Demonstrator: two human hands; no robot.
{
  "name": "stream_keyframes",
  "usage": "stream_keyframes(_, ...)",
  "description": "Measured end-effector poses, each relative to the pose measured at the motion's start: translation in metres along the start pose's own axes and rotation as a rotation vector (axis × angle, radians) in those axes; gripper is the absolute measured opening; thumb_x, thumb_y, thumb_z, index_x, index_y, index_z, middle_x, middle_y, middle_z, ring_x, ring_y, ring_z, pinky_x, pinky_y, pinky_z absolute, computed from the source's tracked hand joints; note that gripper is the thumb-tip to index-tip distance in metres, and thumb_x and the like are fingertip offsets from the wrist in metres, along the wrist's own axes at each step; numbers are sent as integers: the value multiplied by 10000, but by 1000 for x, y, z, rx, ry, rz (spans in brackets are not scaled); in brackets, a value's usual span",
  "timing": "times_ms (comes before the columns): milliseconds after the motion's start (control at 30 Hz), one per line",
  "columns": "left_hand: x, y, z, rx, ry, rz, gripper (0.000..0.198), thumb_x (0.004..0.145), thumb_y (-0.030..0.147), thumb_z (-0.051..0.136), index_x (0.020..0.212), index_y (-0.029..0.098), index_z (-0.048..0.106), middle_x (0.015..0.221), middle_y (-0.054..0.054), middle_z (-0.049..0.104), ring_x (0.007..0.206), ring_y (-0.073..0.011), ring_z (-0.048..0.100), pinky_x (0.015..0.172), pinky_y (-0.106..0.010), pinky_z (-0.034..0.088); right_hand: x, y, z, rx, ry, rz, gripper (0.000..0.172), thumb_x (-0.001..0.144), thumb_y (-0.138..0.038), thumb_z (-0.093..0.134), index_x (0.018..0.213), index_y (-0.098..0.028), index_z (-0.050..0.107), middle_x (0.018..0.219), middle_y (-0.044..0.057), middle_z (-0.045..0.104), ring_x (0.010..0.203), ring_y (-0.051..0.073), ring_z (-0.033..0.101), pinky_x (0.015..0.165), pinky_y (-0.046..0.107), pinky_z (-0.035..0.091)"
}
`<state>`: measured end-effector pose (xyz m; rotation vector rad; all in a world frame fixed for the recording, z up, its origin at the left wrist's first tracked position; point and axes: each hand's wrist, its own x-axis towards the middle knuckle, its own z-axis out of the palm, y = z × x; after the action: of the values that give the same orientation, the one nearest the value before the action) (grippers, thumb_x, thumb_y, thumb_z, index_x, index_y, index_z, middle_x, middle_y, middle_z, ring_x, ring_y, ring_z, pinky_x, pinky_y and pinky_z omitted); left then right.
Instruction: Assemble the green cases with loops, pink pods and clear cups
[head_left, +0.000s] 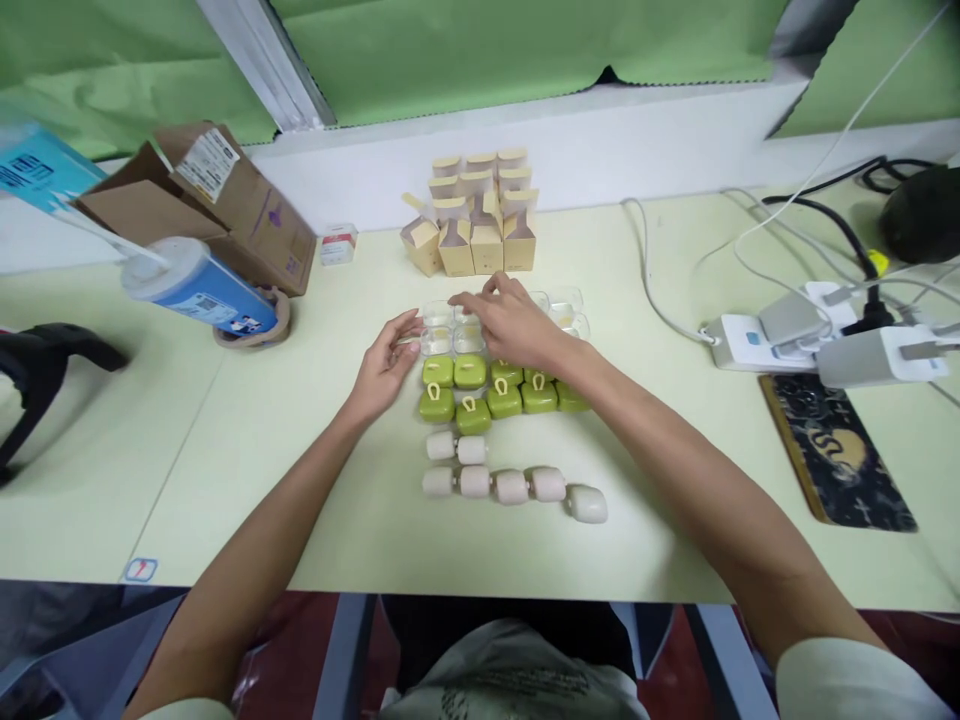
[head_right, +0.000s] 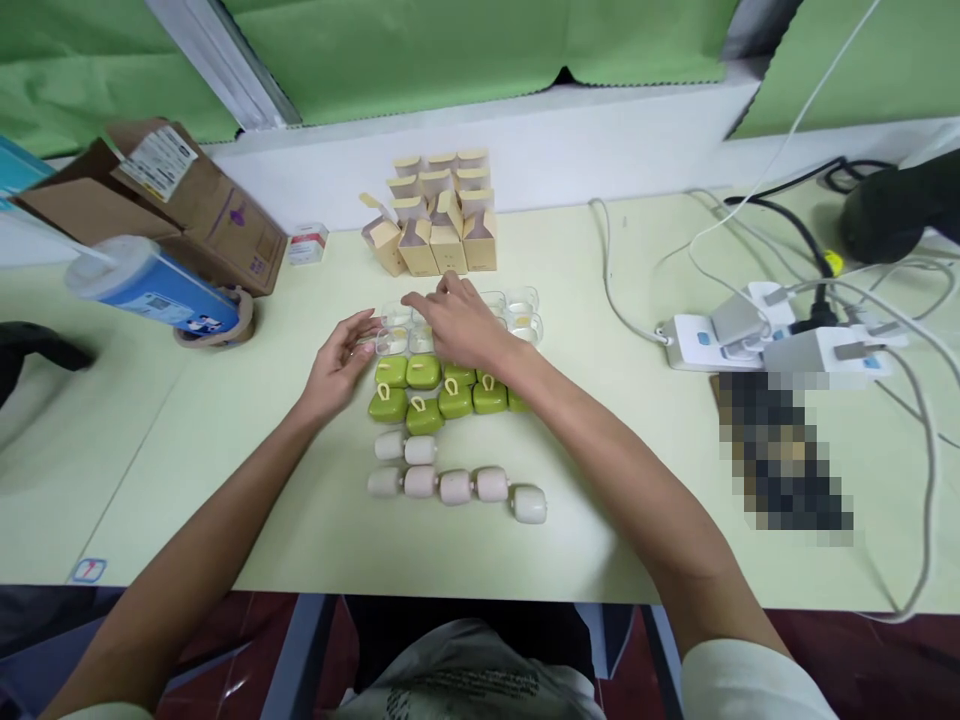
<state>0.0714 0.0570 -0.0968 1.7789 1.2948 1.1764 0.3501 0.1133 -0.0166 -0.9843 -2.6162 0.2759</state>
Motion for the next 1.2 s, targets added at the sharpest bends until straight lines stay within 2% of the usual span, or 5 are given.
stream_keyframes(200, -1, 4, 3, 30, 3, -19, 747, 1050, 719, 672, 1597, 219, 575, 1573, -193, 677, 1445, -312, 688, 1246, -522, 577, -7, -6, -25, 121, 143, 13, 456, 981, -23, 456, 1270, -151, 785, 1144, 135, 828, 1158, 361, 598, 939, 460, 477)
stream_keyframes(700, -2, -2, 10, -47, 108, 7, 648, 1066, 748, 618, 1468, 241, 618, 1433, -159, 649, 1260, -252, 721, 1078, -440, 665, -44, -78, -32, -128, -322, -157, 222, 1053, -47, 600, 992, -107, 805, 1071, 172, 724, 1019, 279, 593, 728, 381, 390)
stream_keyframes(867, -3, 5, 13, -102, 252, -5, 626, 1044, 779, 616, 1353, 236, 641, 1386, -145, 646, 1141, -234, 741, 914, -395, 703, -56, -71, -75, 101, -172, -153, 178, 1084, -175, 611, 1039, -182, 784, 1095, 150, 725, 1040, 313, 666, 820, 445, 525)
stream_keyframes(1033, -15, 65, 5, 234, 473, 277, 326, 1140, 527, 565, 1067, 259, 733, 1050, -79, 737, 1047, -237, 711, 898, -412, 647, -75, -46, -103, 760, 81, 80, 220, 1048, -488, 779, 1030, -275, 728, 1101, 80, 811, 817, 232, 731, 691, 413, 616)
stream_keyframes(1200, -42, 133, 6, 523, -323, 590, 245, 1128, 290, 568, 1187, 273, 805, 1118, -57, 843, 1096, -254, 716, 822, -387, 584, -86, -17, -70, 1345, 244, 313, 467, 832, -578, 970, 1001, -296, 637, 744, -33, 725, 553, 181, 666, 447, 297, 540)
